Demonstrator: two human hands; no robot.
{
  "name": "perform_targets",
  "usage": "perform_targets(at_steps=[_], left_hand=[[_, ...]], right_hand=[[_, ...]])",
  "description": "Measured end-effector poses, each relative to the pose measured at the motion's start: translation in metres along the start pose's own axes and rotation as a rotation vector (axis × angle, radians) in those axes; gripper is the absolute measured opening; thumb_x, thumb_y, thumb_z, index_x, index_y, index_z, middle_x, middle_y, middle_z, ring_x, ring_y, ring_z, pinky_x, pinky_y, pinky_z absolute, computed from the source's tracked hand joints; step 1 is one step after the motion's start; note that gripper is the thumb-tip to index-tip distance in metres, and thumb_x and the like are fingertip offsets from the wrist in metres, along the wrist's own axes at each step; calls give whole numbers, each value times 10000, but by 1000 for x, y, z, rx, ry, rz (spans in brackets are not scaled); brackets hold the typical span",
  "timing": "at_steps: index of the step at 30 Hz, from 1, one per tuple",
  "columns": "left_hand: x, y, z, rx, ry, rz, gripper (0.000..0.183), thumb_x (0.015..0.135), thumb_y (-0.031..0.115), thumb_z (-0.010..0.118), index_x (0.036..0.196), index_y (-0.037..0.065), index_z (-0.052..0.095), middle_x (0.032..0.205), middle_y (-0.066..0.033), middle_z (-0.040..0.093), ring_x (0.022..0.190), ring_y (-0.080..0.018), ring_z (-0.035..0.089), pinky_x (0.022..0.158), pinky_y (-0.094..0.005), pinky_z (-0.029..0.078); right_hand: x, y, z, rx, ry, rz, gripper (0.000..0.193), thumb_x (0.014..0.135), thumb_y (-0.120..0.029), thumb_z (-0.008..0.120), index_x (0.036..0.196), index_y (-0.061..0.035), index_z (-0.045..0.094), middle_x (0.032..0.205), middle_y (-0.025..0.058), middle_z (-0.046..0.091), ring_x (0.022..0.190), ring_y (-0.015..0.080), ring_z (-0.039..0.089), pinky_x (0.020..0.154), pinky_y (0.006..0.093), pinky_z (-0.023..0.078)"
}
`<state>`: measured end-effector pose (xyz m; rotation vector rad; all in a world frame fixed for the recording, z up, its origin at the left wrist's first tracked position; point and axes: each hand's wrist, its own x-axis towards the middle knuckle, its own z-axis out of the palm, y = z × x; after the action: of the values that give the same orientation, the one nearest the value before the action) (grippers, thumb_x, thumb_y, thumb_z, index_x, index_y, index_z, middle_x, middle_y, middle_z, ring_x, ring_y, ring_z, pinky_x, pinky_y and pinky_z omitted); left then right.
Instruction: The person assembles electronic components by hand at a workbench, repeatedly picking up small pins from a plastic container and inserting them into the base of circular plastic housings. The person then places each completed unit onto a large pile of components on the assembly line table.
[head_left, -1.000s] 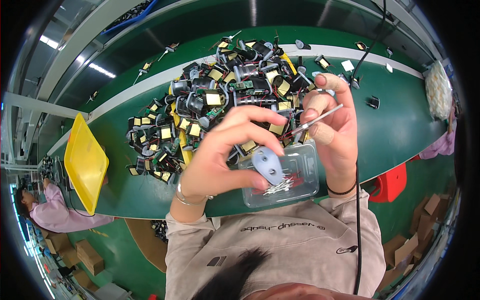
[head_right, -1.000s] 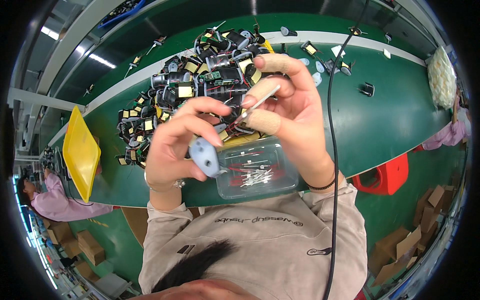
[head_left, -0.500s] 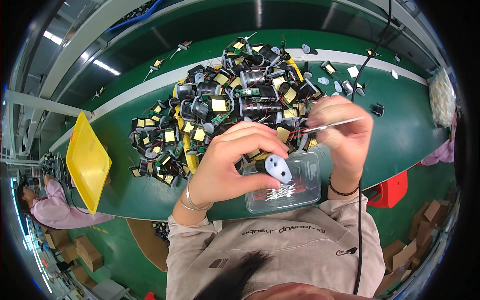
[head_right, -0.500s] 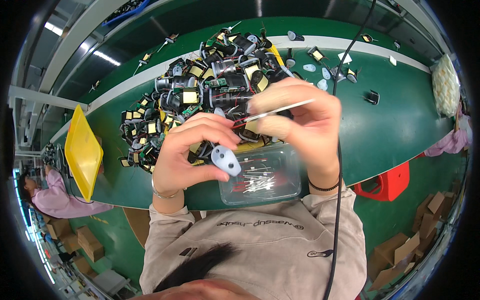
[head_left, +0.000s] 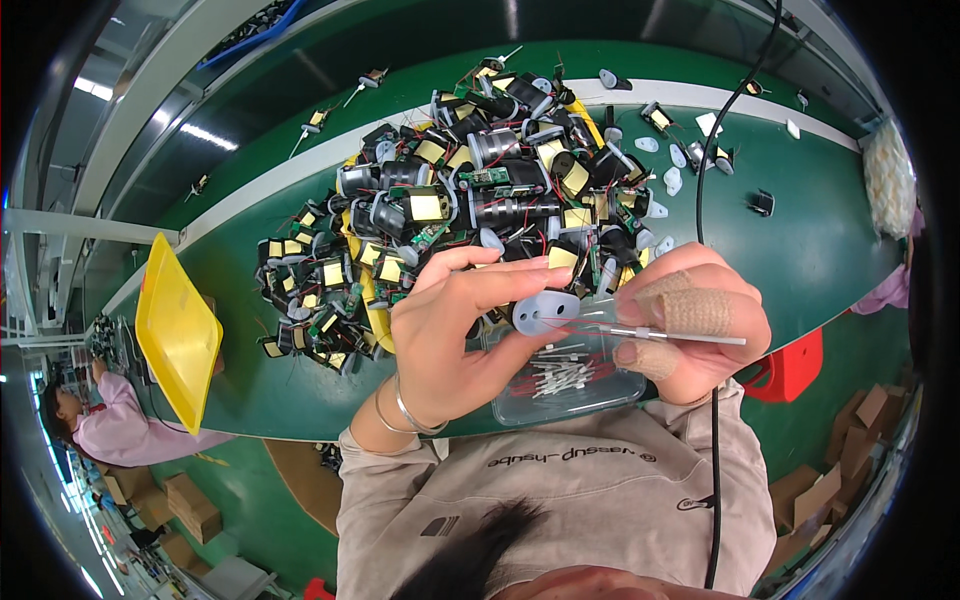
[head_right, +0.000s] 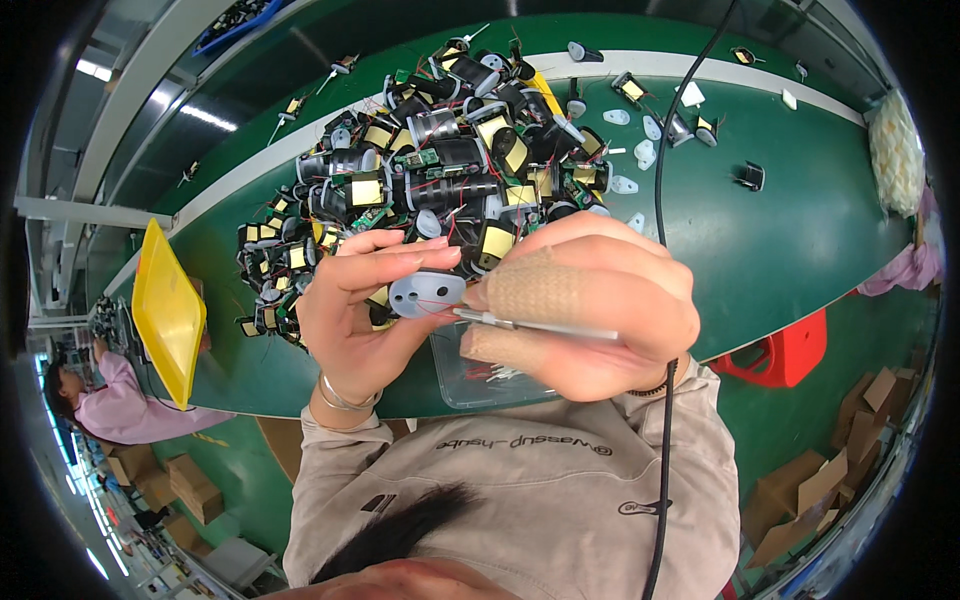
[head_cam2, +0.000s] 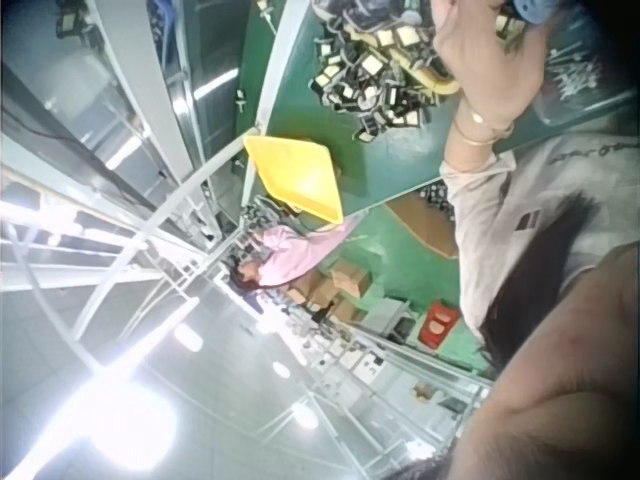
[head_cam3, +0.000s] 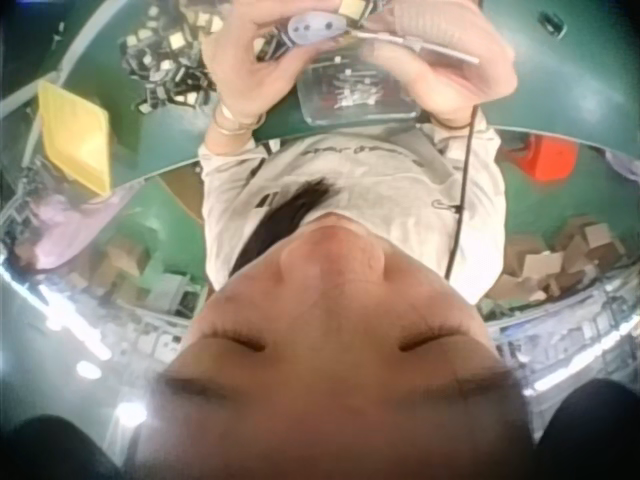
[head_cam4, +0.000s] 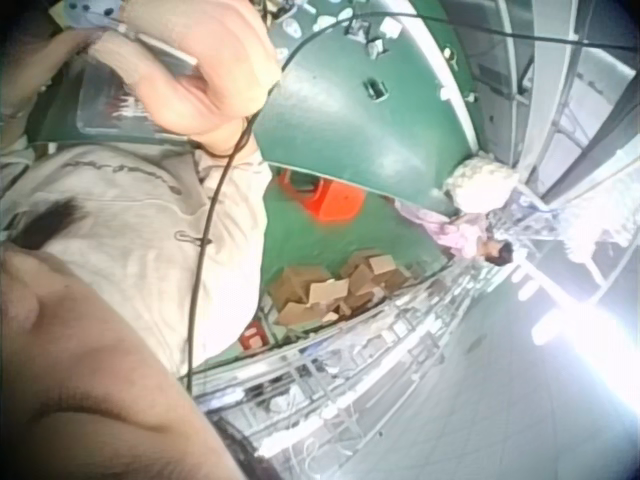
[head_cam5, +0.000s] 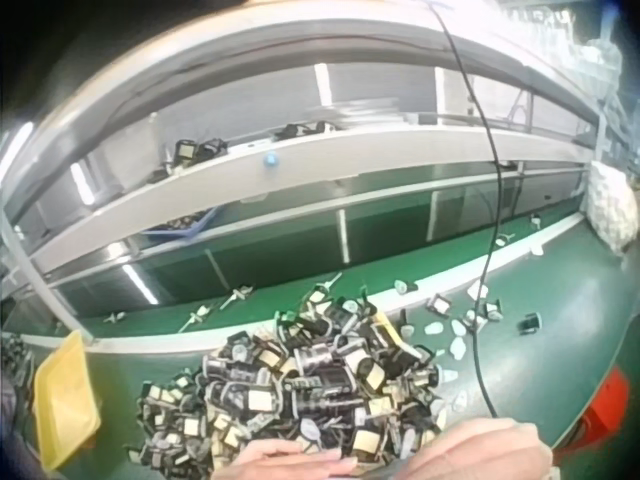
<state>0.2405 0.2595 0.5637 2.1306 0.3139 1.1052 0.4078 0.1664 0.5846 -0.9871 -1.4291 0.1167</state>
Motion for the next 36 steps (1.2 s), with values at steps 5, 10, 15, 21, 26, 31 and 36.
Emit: perform_targets(at_steps=[5,10,15,21,26,31,36], left_hand=[[0,1,0,45,-1,-1,361,657,70,771,964,68,583,929,-45,695,930,-190,655,843,-361,428],[1,4,-3,240,-2,45,297,672,37,733,918,83,572,925,-38,696,976,-190,634,966,-457,316],[-1,3,-3,291,8,67,316,662,47,744,920,82,564,920,-42,697,977,-191,631,985,-467,293],[-1,5,-2,298,13,61,338,659,65,758,930,83,557,916,-49,698,991,-191,626,996,-480,278],[-1,5,-2,303,10,51,350,657,74,765,935,85,553,920,-48,698,999,-190,623,998,-488,274],[-2,6,-1,328,9,78,359,653,63,763,938,89,546,918,-45,698,1001,-191,624,1001,-495,272],[-2,6,-1,357,27,90,349,647,43,756,926,93,551,915,-39,699,999,-189,625,1007,-495,268]], right_hand=[[2,-6,-2,-87,-53,25,273,484,-72,807,732,-32,701,696,67,656,606,205,604,569,272,495],[-3,-1,2,-144,-12,-119,300,461,-75,811,739,-44,705,717,63,639,603,196,605,520,257,498],[-4,3,-5,-145,-123,-281,367,463,-13,807,778,35,625,763,113,641,676,243,615,548,284,509],[-5,6,-5,-113,-103,-339,372,462,-30,801,785,35,630,795,121,643,705,244,616,559,282,515],[-4,6,-4,-124,-95,-328,370,460,-44,802,784,32,640,792,114,643,705,237,619,563,274,511],[-4,2,-10,-159,-213,-257,337,459,-56,805,759,21,672,756,92,643,691,215,623,549,257,493],[-3,0,-7,-169,-205,-247,339,462,-64,810,764,18,679,745,86,642,687,214,624,543,257,493]])
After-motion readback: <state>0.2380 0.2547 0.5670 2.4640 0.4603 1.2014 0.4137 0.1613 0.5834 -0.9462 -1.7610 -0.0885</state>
